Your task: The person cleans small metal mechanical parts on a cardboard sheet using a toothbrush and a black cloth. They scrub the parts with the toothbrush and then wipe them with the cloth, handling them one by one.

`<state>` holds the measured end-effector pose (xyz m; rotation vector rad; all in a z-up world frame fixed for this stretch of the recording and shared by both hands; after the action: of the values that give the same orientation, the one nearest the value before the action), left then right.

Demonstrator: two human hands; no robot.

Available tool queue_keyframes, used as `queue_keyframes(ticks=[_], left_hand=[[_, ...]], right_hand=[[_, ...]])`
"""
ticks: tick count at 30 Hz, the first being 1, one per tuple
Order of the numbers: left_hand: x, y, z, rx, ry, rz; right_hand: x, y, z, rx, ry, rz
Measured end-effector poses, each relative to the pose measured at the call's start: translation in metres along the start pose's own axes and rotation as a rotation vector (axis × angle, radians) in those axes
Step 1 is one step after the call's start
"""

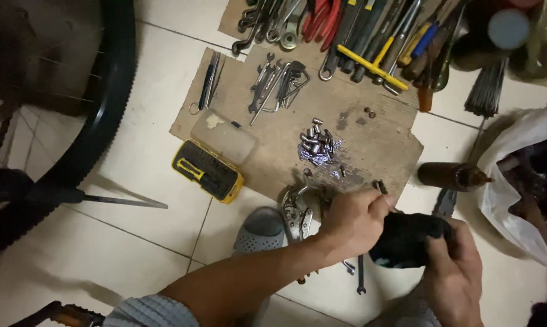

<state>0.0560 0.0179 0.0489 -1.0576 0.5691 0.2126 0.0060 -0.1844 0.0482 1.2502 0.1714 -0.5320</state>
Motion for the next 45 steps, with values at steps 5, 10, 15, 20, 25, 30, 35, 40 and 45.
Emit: queue_keyframes(ticks=[5, 10, 15, 20, 25, 30, 35, 40, 45], left_hand=[[0.017, 0.016, -0.029, -0.278, 0.012, -0.039], [-0.008, -0.014, 0.003, -0.047, 0.090, -0.042], [0.009, 0.003, -0.007, -0.206, 0.077, 0.039], [0.001, -0.003, 0.004, -0.030, 0.099, -0.028], [0.015, 0.020, 0.004, -0.049, 0.031, 0.019], [0.007, 0.020, 0.016, -0.232, 0.158, 0.215], [0.023, 0.020, 0.018, -0.135, 0.024, 0.057], [0.022, 0.007, 0.020, -0.167, -0.003, -0.055], [0.034, 0.034, -0.008, -0.540, 0.028, 0.044]], right_hand=[[-0.006, 0.022, -0.013, -0.083, 0.083, 0.059], [-0.004, 0.015, -0.013, -0.140, 0.022, -0.195], [-0.006, 0.000, 0.020, 0.031, -0.051, 0.038], [-0.012, -0.010, 0.030, -0.059, -0.016, -0.096], [-0.006, -0.044, 0.042, -0.005, 0.338, -0.071], [-0.036, 0.061, -0.021, -0.280, 0.841, 0.286], [-0.046, 0.040, -0.039, -0.496, 1.012, 0.136], [-0.035, 0.023, -0.035, -0.690, 0.970, 0.141], [0.001, 0.060, -0.016, -0.182, 0.285, -0.207]])
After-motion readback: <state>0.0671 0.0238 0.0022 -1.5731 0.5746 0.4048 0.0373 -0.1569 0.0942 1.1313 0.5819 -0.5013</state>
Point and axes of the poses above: each hand's wrist, its own x-axis towards the middle knuckle, its own z-axis out of the back of the hand, y = z × x, the point moved 7 cm from there along x, towards the middle knuckle, and after that the axes turned 10 degrees about x, right-handed, at the moved point
